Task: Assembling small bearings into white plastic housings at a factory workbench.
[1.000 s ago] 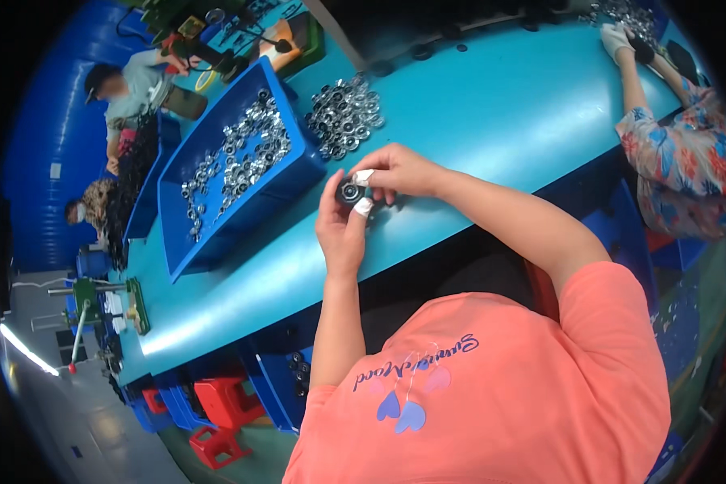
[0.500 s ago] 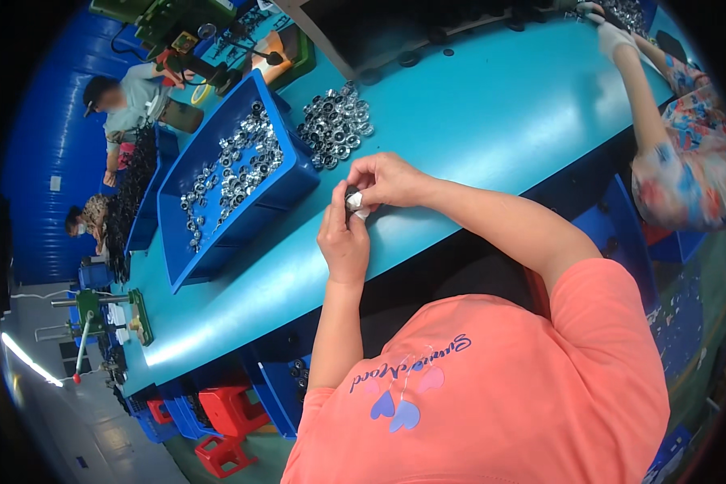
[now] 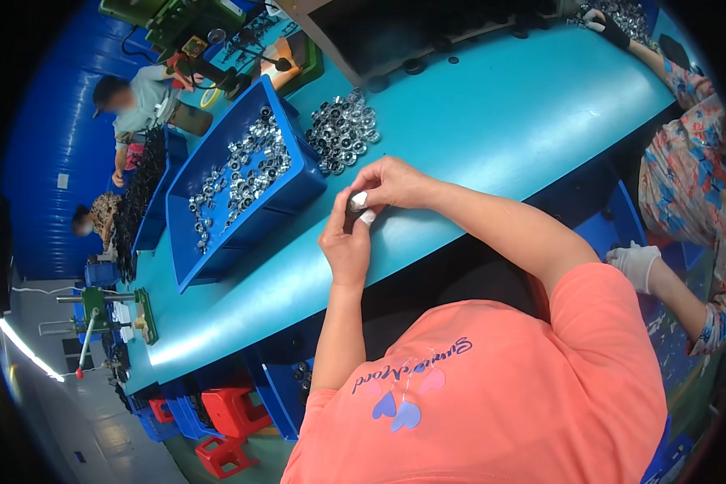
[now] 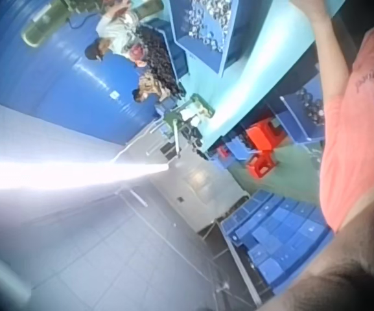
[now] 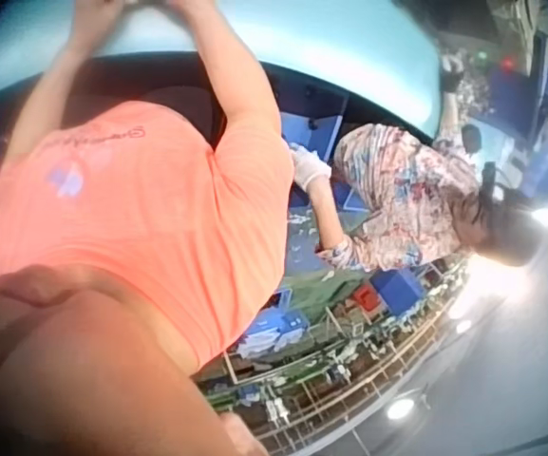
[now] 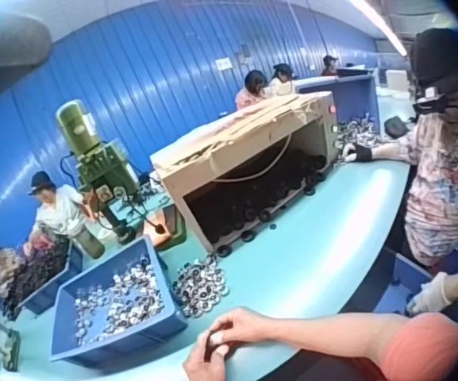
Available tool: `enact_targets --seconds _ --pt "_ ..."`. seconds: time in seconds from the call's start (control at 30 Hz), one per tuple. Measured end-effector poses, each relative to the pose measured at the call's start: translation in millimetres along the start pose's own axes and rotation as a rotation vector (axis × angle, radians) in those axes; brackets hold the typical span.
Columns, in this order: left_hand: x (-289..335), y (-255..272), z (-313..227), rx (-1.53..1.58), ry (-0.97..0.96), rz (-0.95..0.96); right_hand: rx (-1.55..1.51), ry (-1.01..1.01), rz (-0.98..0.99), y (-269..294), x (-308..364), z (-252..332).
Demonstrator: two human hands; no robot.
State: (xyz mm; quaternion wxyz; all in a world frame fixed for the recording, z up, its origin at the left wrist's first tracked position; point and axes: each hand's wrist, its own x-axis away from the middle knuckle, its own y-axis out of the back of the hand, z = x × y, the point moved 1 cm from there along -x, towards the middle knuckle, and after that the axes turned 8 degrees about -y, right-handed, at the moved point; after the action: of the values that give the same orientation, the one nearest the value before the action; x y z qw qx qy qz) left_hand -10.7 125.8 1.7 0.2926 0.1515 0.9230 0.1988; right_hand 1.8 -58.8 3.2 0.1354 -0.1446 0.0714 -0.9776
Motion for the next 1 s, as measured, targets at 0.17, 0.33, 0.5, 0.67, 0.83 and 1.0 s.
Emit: enact_targets --seconds 0.17,0.33,0.5,0.67,0.83,1.0 --pt "1 3 -1 0.528 0.299 -0.040 -0.165 -0.034 0.143 9 2 9" --pt "5 -1 7 0.482 0.271 -0.066 -0.086 0.009 0.094 1 6 9" --pt "3 -3 8 0.200 0.075 -0.034 0.026 -0.002 0.021 -1 0 3" --pt "0 -5 12 -0.073 -0.153 -0.031 0.026 -0.005 0.017 1 0 4" --pt "0 3 -5 0.469 0.300 -0.009 -0.105 -0.025 0.152 7 4 11" --pt "2 2 -3 0.469 0.282 -0.024 -0.109 -0.035 0.158 7 6 12"
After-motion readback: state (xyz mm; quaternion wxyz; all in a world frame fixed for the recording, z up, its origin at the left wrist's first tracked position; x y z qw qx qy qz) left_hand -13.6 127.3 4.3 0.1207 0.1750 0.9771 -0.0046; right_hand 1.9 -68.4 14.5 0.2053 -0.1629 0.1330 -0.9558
